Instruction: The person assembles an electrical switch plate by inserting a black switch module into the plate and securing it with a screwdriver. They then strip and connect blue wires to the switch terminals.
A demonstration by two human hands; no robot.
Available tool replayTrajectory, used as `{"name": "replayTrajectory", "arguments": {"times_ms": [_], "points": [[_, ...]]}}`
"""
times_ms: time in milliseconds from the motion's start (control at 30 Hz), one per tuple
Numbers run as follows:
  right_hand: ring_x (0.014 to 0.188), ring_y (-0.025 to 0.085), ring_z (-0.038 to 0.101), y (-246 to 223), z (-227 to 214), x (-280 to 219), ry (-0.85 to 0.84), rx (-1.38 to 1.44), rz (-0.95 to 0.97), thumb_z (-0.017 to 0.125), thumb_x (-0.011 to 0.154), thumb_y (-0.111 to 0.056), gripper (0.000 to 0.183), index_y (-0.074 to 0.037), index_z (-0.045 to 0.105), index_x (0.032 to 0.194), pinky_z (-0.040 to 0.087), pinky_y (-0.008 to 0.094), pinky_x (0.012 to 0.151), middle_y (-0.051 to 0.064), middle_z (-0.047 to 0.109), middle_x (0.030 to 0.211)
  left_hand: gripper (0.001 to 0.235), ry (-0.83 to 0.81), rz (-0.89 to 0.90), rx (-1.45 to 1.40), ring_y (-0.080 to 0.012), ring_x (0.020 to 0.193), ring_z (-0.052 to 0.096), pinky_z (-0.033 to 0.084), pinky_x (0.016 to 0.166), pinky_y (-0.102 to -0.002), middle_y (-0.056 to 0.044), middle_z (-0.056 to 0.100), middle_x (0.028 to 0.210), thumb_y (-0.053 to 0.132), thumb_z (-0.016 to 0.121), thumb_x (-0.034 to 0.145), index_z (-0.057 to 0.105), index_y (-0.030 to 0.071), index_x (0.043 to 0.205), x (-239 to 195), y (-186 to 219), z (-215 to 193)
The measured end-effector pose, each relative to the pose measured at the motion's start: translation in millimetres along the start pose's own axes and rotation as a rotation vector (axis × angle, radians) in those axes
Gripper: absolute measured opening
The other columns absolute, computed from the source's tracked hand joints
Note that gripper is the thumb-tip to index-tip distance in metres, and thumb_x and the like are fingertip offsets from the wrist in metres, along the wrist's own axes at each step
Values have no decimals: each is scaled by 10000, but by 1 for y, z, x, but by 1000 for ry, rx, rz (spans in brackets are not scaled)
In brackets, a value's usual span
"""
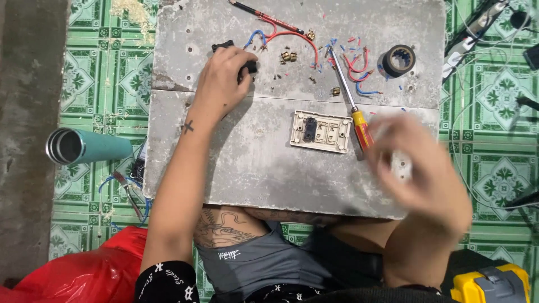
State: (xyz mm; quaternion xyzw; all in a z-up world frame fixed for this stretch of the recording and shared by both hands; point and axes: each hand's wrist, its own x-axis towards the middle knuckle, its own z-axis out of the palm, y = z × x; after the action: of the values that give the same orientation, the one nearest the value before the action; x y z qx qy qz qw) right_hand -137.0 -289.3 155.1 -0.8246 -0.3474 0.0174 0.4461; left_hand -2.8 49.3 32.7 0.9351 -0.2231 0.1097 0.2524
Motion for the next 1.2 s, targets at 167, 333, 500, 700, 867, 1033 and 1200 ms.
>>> {"name": "replayTrajectory", "arguments": {"times_ms": [167, 333, 500, 700, 867, 1033, 1200], "points": [[741, 307, 592, 66, 5, 22, 113, -456, 516, 668, 1053, -180, 243, -14, 682, 1231, 468, 453, 746, 175, 515, 1160, 254, 77, 6, -64, -279, 957, 615, 565, 752, -389, -121, 692, 1105, -12, 582, 966, 690, -2, 1196, 0, 2, -3], [897, 418, 650, 86, 34, 35, -66, -585, 774, 551, 1051, -391, 364, -109, 653, 1259, 489, 567, 683, 154, 626, 1129, 272, 208, 59, -126, -299, 1015, 652, 572, 881, -391, -173, 705, 1117, -66, 556, 964, 665, -37, 1212, 3, 5, -10], [985, 454, 660, 112, 48, 29, 1, -682, 707, 580, 1001, -364, 408, -100, 667, 1299, 511, 590, 692, 167, 708, 1121, 265, 256, 65, -152, -291, 996, 665, 575, 859, -384, -173, 703, 1103, -56, 539, 963, 659, -45, 1199, 3, 8, -11], [815, 388, 641, 130, 46, 15, 112, -692, 625, 627, 946, -247, 188, -65, 666, 969, 467, 517, 586, 123, 685, 926, 261, 228, 30, -140, -297, 972, 668, 574, 792, -384, -164, 711, 1092, -41, 553, 954, 673, -27, 1185, 1, 5, -9], [848, 409, 641, 130, 40, 11, 125, -659, 690, 664, 932, -287, 203, -86, 680, 948, 466, 530, 648, 137, 706, 938, 256, 181, -4, -142, -312, 962, 672, 571, 795, -416, -162, 713, 1095, -11, 559, 954, 683, -26, 1178, 0, 1, -5], [878, 408, 661, 105, 28, 25, 63, -593, 774, 623, 1033, -378, 307, -90, 725, 1000, 477, 544, 673, 152, 730, 947, 260, 140, -38, -129, -344, 969, 648, 550, 795, -456, -140, 714, 1088, 30, 558, 958, 692, -7, 1178, -1, -3, 0], [934, 382, 618, 101, 6, 32, 122, -623, 639, 625, 1063, -182, 160, -76, 724, 1130, 470, 535, 701, 153, 656, 1071, 257, 115, -63, -129, -344, 961, 647, 544, 794, -459, -133, 714, 1079, 48, 557, 960, 697, 0, 1170, -1, -3, 0]]}}
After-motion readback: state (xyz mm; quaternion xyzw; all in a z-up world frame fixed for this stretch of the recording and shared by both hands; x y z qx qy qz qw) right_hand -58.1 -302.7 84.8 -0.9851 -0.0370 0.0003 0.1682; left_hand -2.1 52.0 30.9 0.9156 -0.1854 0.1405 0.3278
